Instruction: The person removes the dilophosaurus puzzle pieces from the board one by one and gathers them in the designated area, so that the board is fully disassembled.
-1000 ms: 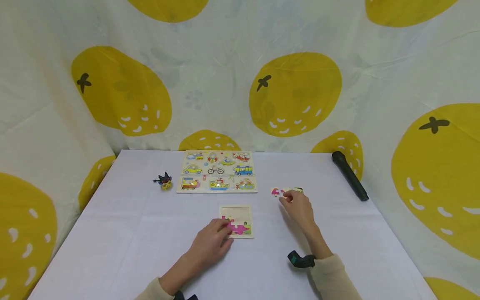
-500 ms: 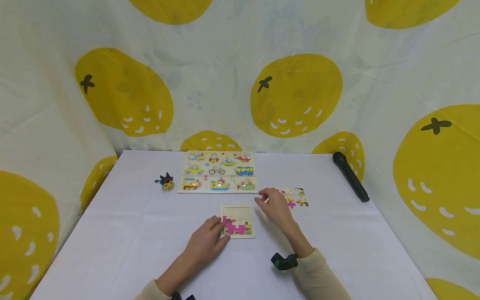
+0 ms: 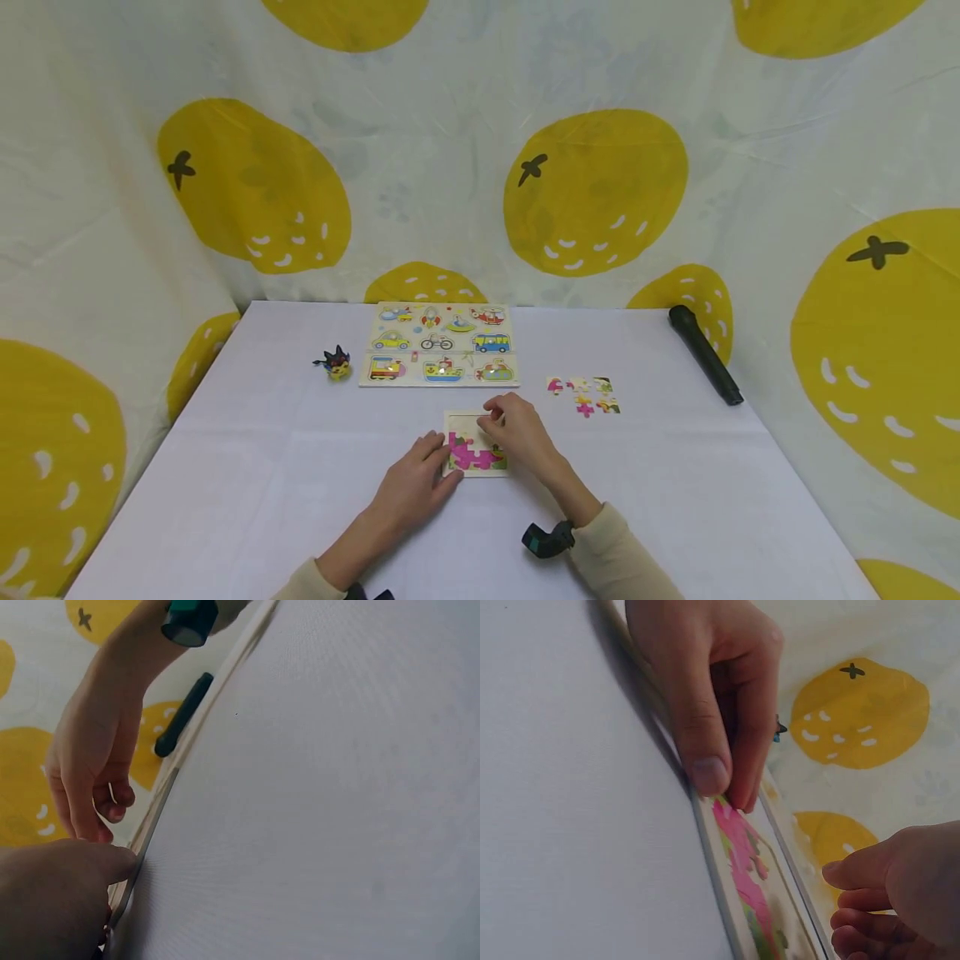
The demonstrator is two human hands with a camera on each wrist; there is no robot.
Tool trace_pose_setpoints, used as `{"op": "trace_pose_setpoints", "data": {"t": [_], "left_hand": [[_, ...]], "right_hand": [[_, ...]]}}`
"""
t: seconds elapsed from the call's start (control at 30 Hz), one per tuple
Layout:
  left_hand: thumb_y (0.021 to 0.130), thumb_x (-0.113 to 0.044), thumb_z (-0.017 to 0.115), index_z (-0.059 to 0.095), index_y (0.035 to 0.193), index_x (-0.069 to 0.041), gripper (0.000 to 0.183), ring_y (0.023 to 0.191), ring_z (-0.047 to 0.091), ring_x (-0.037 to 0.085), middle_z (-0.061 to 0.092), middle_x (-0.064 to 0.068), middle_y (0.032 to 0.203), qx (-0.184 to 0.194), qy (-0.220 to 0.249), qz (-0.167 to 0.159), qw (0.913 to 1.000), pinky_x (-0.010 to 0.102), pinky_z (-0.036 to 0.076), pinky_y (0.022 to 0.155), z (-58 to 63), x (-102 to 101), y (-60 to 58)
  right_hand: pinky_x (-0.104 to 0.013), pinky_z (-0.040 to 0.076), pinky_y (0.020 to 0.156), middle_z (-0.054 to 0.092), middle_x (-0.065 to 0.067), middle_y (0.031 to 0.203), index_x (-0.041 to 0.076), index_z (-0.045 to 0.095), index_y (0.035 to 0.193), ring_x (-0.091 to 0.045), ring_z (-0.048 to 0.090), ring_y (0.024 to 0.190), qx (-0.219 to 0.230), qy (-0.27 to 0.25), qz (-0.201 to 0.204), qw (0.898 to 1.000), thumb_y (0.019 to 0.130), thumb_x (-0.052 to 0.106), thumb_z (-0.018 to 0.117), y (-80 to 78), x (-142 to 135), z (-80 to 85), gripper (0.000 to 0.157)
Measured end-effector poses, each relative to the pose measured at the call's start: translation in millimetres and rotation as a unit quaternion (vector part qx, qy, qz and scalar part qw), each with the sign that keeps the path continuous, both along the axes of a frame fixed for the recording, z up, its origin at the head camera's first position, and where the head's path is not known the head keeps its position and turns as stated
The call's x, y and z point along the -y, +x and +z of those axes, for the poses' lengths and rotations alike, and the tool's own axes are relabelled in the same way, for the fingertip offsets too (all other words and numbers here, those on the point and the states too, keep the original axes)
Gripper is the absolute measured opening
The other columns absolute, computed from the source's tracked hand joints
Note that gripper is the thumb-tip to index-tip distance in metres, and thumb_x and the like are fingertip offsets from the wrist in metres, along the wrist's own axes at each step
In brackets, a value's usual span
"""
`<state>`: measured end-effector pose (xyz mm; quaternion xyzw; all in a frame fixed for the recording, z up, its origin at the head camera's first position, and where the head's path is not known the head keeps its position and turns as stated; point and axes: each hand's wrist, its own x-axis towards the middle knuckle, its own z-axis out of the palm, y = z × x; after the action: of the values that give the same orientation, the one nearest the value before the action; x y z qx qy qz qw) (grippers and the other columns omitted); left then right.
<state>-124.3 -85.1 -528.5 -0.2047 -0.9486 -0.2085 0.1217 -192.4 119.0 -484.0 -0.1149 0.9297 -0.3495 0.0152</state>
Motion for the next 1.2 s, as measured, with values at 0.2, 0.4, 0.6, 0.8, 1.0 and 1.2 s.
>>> {"op": "trace_pose_setpoints", "data": {"t": [0.2,0.4,0.6,0.8,1.0,1.2], "left_hand": [[0.089,-0.044,0.073,0.069,0.125,-0.005,0.053,0.129,0.06,0.029,0.064,0.012,0.135,0.009,-0.004,-0.003,0.9999,0.042,0.053,0.103,1.5,0,-0.8],[0.087,-0.043,0.076,0.071,0.121,-0.006,0.05,0.124,0.062,0.025,0.065,0.01,0.129,-0.005,0.002,-0.01,0.9999,0.039,0.056,0.099,-0.2,1,-2.2],[0.085,-0.042,0.078,0.073,0.116,-0.007,0.046,0.117,0.064,0.022,0.066,0.008,0.124,-0.031,0.017,-0.017,0.9992,0.036,0.058,0.095,-4.0,2,-3.7],[0.085,-0.037,0.078,0.076,0.107,-0.012,0.033,0.112,0.066,0.022,0.068,0.007,0.119,-0.064,0.021,-0.042,0.9968,0.037,0.059,0.091,-6.7,3,-5.2],[0.085,-0.035,0.078,0.077,0.104,-0.013,0.029,0.11,0.067,0.023,0.068,0.008,0.116,-0.08,0.028,-0.056,0.9948,0.038,0.06,0.088,-6.4,4,-5.4],[0.086,-0.034,0.078,0.078,0.106,-0.012,0.03,0.11,0.066,0.024,0.068,0.009,0.116,-0.079,0.026,-0.059,0.9948,0.038,0.06,0.089,-4.7,4,-5.2]], "right_hand": [[-0.019,0.044,0.062,0.058,-0.001,0.085,0.004,0.073,0.11,-0.012,0.051,0.074,0.0,0.012,0.036,0.999,0.091,0.022,0.071,2.7,7,-7.9,0.026],[-0.02,0.041,0.064,0.058,0.0,0.087,0.004,0.074,0.11,-0.011,0.049,0.076,0.0,0.032,0.057,0.998,0.09,0.025,0.075,7.3,14,-12.1,0.029],[-0.021,0.041,0.066,0.058,0.0,0.091,0.008,0.076,0.108,-0.011,0.048,0.077,-0.012,0.066,0.066,0.996,0.089,0.027,0.076,10.2,19,-14.4,0.026],[-0.02,0.042,0.066,0.057,0.002,0.089,0.011,0.075,0.105,-0.01,0.049,0.076,-0.02,0.083,0.062,0.994,0.09,0.027,0.075,11.1,22,-17.2,0.022],[-0.019,0.042,0.065,0.056,0.004,0.088,0.011,0.073,0.107,-0.009,0.049,0.076,-0.004,0.078,0.061,0.995,0.091,0.027,0.074,11.9,22,-17.4,0.022],[-0.019,0.044,0.067,0.056,0.004,0.091,0.012,0.07,0.108,-0.009,0.05,0.079,0.01,0.051,0.062,0.997,0.092,0.024,0.073,10.0,21,-19.4,0.02]]}}
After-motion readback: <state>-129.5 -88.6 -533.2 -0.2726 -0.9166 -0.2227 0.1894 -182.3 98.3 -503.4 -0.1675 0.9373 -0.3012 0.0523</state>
